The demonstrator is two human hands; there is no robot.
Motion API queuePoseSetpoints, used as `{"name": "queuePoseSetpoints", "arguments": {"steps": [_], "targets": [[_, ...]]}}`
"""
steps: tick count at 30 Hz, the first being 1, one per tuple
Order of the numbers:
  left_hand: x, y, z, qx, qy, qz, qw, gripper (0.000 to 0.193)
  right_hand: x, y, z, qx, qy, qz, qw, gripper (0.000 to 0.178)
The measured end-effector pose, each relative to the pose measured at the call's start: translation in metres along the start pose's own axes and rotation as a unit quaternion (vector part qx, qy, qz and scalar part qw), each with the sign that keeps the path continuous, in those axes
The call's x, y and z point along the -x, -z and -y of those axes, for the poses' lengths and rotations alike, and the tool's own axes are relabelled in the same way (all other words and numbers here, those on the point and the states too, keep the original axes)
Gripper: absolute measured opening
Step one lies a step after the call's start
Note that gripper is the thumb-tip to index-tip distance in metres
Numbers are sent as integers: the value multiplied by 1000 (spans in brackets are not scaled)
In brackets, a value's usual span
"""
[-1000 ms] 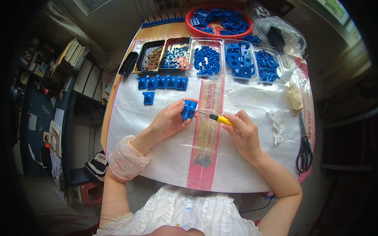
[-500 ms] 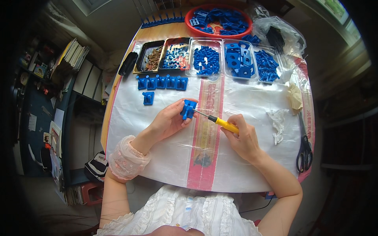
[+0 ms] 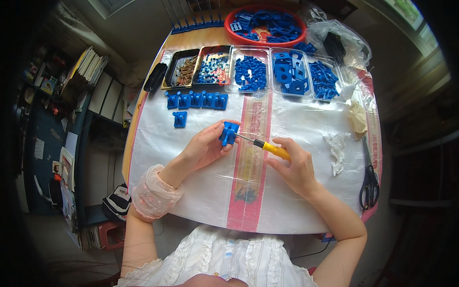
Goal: Assembling small blue plastic housing components using a screwdriver.
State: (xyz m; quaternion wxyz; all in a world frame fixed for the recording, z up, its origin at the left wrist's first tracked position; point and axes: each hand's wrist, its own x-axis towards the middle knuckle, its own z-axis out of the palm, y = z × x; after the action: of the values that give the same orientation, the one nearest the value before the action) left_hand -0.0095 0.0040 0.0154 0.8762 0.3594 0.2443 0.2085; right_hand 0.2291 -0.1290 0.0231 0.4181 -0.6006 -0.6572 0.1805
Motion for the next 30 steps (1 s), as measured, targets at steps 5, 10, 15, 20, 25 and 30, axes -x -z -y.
{"name": "queuePoseSetpoints", "arguments": {"steps": [5,10,15,20,25,30], "targets": [[-1,0,0,0,-1,-3,1000,42,6,-5,-12,-27,-31,-11,999,26],[0,0,0,3,-5,-3,1000,42,-1,1,-7,-1,37,1,999,21],[0,-2,0,1,4,-20,1000,41,1,3,-13,-3,-2,29,1000,17],[0,-1,0,-5,2,-8,1000,41,2,5,-7,-12,-31,43,998,20],[-1,2,2,5,-3,-11,1000,41,3,4,-5,-7,-11,35,999,28],[-1,1,0,5,-5,-22,1000,41,6,-8,-16,-30,9,-21,999,35]]}}
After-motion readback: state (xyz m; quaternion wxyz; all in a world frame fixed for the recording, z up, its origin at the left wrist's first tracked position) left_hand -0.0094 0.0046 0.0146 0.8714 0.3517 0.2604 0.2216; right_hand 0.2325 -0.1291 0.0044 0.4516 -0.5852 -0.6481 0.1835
